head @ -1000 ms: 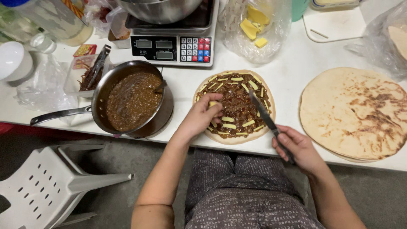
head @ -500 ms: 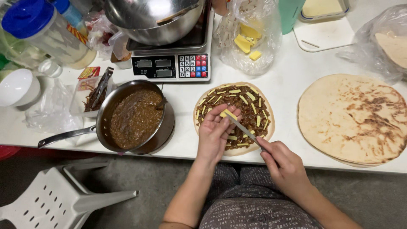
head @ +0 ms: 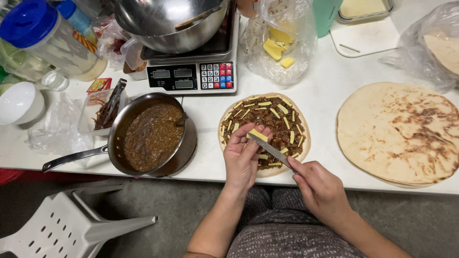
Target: The person places small pieces of cheese onto a flatbread base that already has a brown spread. The person uses a knife to cut and position the cheese pieces across the surface.
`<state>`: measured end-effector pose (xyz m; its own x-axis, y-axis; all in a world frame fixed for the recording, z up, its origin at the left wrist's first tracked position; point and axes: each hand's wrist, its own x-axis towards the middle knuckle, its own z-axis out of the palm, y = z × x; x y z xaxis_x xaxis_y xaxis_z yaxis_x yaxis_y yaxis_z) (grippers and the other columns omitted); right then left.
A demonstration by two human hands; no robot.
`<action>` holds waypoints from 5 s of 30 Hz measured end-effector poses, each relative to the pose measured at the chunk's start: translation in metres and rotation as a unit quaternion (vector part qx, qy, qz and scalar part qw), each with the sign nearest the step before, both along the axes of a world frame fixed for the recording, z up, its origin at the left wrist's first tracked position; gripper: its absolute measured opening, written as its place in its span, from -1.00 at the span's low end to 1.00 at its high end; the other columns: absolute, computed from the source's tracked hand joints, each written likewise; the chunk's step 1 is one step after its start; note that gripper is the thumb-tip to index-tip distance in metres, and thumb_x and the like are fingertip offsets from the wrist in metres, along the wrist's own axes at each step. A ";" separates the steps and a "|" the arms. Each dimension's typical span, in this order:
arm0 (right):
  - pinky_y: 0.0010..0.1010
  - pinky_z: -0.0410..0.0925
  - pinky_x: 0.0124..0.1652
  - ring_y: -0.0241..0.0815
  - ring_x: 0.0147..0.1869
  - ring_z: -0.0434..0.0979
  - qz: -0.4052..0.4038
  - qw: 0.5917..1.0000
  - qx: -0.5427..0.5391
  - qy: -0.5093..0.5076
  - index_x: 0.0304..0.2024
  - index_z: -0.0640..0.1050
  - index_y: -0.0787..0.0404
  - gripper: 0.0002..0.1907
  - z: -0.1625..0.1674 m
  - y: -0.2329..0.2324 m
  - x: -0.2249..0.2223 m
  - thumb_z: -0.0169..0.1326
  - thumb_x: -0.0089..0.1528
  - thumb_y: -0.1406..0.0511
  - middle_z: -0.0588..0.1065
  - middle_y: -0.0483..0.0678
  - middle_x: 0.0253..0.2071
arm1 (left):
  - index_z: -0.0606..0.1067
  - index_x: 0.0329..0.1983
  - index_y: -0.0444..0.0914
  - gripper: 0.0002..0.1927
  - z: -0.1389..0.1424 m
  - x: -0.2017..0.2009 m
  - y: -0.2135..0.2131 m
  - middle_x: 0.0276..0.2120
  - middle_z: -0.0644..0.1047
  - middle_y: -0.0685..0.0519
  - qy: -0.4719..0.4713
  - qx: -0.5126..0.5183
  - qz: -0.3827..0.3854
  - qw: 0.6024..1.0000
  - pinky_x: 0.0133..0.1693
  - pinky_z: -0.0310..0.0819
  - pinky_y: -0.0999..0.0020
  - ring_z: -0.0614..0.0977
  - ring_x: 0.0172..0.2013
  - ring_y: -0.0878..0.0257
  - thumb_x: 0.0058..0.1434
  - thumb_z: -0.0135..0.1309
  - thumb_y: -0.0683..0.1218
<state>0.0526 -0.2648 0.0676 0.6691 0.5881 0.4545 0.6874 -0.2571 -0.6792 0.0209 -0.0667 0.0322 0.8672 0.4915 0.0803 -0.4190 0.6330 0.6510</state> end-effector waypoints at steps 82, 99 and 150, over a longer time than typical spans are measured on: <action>-0.53 0.28 -0.56 -0.32 -0.51 0.40 0.119 0.761 0.129 0.625 0.19 0.47 0.40 -0.61 -0.088 -0.063 0.072 -0.01 0.36 0.31 0.54 0.00 -0.38 | 0.59 -0.05 -0.29 -0.77 0.012 0.019 0.041 -0.18 0.68 -0.06 0.275 0.176 -0.159 0.932 -0.11 0.72 0.38 0.73 -0.21 0.19 0.21 0.18 -0.22; -0.54 0.26 -0.54 -0.34 -0.50 0.36 0.064 0.774 0.198 0.598 0.22 0.45 0.32 -0.62 -0.078 -0.062 0.083 -0.07 0.37 0.32 0.51 -0.03 -0.33 | 0.66 -0.23 -0.21 -0.84 0.019 0.061 0.035 -0.29 0.68 -0.03 0.249 0.695 -0.191 0.647 -0.11 0.59 0.23 0.71 -0.26 0.14 0.10 0.27 -0.11; -0.37 0.40 -0.38 -0.15 -0.36 0.57 -0.039 0.999 -0.010 0.014 0.17 0.53 0.23 -0.55 -0.002 -0.002 0.000 0.18 0.20 0.40 0.54 0.03 -0.28 | 0.37 0.27 -0.37 -0.55 0.003 0.017 -0.005 0.15 0.50 -0.21 0.054 -0.048 -0.045 0.996 0.23 0.52 0.06 0.56 0.18 -0.04 0.30 0.04 -0.32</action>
<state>0.0527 -0.2669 0.0651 0.7257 0.5421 0.4236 0.6454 -0.3232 -0.6921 0.0381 -0.0716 0.0350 0.9094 0.4117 -0.0594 -0.2881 0.7265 0.6238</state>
